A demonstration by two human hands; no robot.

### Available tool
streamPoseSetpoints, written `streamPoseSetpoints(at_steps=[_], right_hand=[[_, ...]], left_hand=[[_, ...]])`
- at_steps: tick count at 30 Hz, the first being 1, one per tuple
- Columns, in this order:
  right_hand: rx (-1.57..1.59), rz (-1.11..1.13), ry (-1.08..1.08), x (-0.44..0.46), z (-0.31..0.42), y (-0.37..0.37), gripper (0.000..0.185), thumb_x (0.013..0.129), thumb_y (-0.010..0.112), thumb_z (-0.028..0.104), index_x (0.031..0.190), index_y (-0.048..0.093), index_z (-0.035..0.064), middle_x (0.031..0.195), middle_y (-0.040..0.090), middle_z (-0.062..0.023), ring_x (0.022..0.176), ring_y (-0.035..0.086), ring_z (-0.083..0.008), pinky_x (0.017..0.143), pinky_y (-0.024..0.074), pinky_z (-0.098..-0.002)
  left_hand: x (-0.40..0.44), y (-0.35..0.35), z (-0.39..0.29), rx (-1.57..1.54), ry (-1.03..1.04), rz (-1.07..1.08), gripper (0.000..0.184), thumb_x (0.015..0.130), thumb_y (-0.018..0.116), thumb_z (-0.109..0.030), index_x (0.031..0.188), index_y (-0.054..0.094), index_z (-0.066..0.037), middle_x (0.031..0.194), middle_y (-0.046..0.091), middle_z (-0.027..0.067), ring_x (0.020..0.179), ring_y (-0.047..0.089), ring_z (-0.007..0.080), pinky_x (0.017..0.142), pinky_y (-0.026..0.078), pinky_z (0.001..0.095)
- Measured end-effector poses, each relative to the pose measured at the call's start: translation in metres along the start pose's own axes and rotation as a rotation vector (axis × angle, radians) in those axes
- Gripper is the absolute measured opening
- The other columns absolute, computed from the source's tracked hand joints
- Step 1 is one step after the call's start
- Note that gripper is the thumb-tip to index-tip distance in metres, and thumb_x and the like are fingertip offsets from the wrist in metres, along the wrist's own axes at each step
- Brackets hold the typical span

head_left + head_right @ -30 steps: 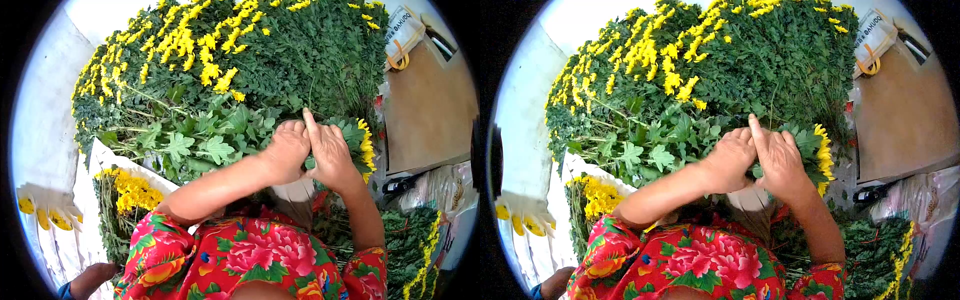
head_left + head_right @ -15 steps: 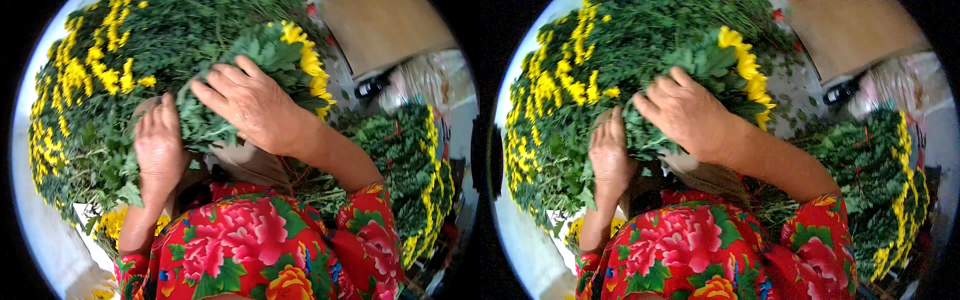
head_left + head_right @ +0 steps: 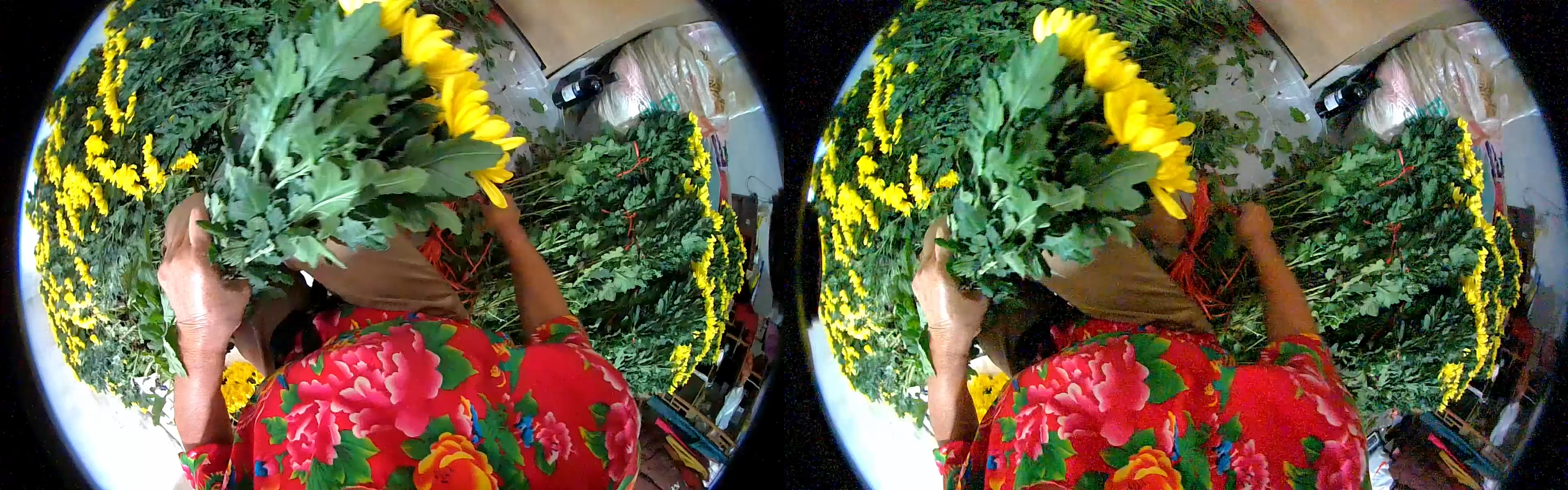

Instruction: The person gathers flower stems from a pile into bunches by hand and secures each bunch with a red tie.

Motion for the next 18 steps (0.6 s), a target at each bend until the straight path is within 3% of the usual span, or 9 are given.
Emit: streamPoseSetpoints(at_steps=[2,3,5,7,10,12,16,18], right_hand=[[-0.087,0.026,0.271,-0.024,-0.001,0.001,0.033,0.08,0.065,0.016,0.113,0.061,0.0125,0.083,0.066,-0.0161,0.08,0.065,-0.0388,0.067,0.0517,-0.0506],[-0.082,0.029,0.277,-0.029,-0.005,0.004,0.033,0.08,0.065,0.016,0.113,0.061,0.0125,0.083,0.066,-0.0161,0.08,0.065,-0.0388,0.067,0.0517,-0.0506],[-0.078,0.025,0.23,-0.031,-0.008,0.008,0.036,0.081,0.065,0.018,0.116,0.058,0.0145,0.087,0.067,-0.017,0.083,0.066,-0.0382,0.066,0.0516,-0.0503],[-0.148,0.198,0.207,-0.022,-0.022,0.03,0.043,0.081,0.067,0.019,0.123,0.057,0.0183,0.089,0.068,-0.0152,0.085,0.067,-0.0366,0.067,0.0529,-0.0489],[-0.184,0.096,-0.016,0.006,-0.073,0.087,0.048,0.079,0.069,0.018,0.125,0.057,0.018,0.092,0.068,-0.015,0.088,0.067,-0.0358,0.07,0.0546,-0.0482],[-0.281,0.235,0.331,0.017,-0.069,0.07,0.041,0.074,0.073,0.018,0.114,0.064,0.0139,0.097,0.069,-0.0149,0.092,0.068,-0.035,0.075,0.0558,-0.0476],[-0.087,0.263,0.268,0.021,-0.052,0.029,0.025,0.073,0.076,0.02,0.096,0.071,0.0094,0.1,0.069,-0.0139,0.095,0.067,-0.0352,0.079,0.0556,-0.0469],[-0.095,0.256,0.223,0.024,-0.04,0.003,0.025,0.074,0.076,0.022,0.095,0.071,0.0096,0.099,0.069,-0.0143,0.095,0.066,-0.0358,0.079,0.0553,-0.0473]], left_hand=[[0.004,-0.003,-0.004,-0.038,0.046,-0.051,0.066,0.054,0.067,0.001,0.118,0.054,0.0,0.102,0.064,0.0238,0.097,0.061,0.0446,0.084,0.051,0.046],[0.007,-0.009,-0.012,-0.046,0.092,-0.096,0.063,0.055,0.067,0.001,0.117,0.055,0.0,0.101,0.064,0.0234,0.096,0.061,0.0448,0.084,0.051,0.0457],[0.006,-0.007,-0.013,-0.06,0.101,-0.11,0.061,0.056,0.067,0.0,0.115,0.056,0.0,0.099,0.065,0.0225,0.094,0.061,0.0445,0.082,0.051,0.0456],[0.006,-0.009,-0.014,-0.073,0.102,-0.13,0.058,0.057,0.067,0.0,0.113,0.057,0.0,0.096,0.065,0.0216,0.093,0.062,0.0442,0.081,0.051,0.0454],[0.008,-0.004,-0.01,-0.172,0.039,-0.074,0.056,0.06,0.068,-0.002,0.114,0.056,0.002,0.086,0.064,0.0203,0.083,0.061,0.0434,0.073,0.05,0.0449],[0.009,-0.001,-0.009,-0.179,0.049,-0.055,0.058,0.06,0.069,-0.004,0.116,0.055,0.003,0.086,0.064,0.0206,0.083,0.061,0.0436,0.073,0.05,0.0449],[0.009,0.008,0.007,-0.129,0.11,0.002,0.071,0.06,0.072,-0.006,0.125,0.048,0.006,0.085,0.063,0.0209,0.082,0.061,0.0431,0.073,0.05,0.0459],[0.009,0.013,0.013,-0.041,0.146,0.022,0.076,0.06,0.072,-0.007,0.129,0.044,0.006,0.086,0.064,0.0202,0.082,0.062,0.0421,0.075,0.05,0.0452]])
Point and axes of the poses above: each hand's wrist, its own x-axis towards the middle knuckle, its own y-axis out of the palm, z = x × y, the point moved 7 cm from there along x, towards the middle knuckle
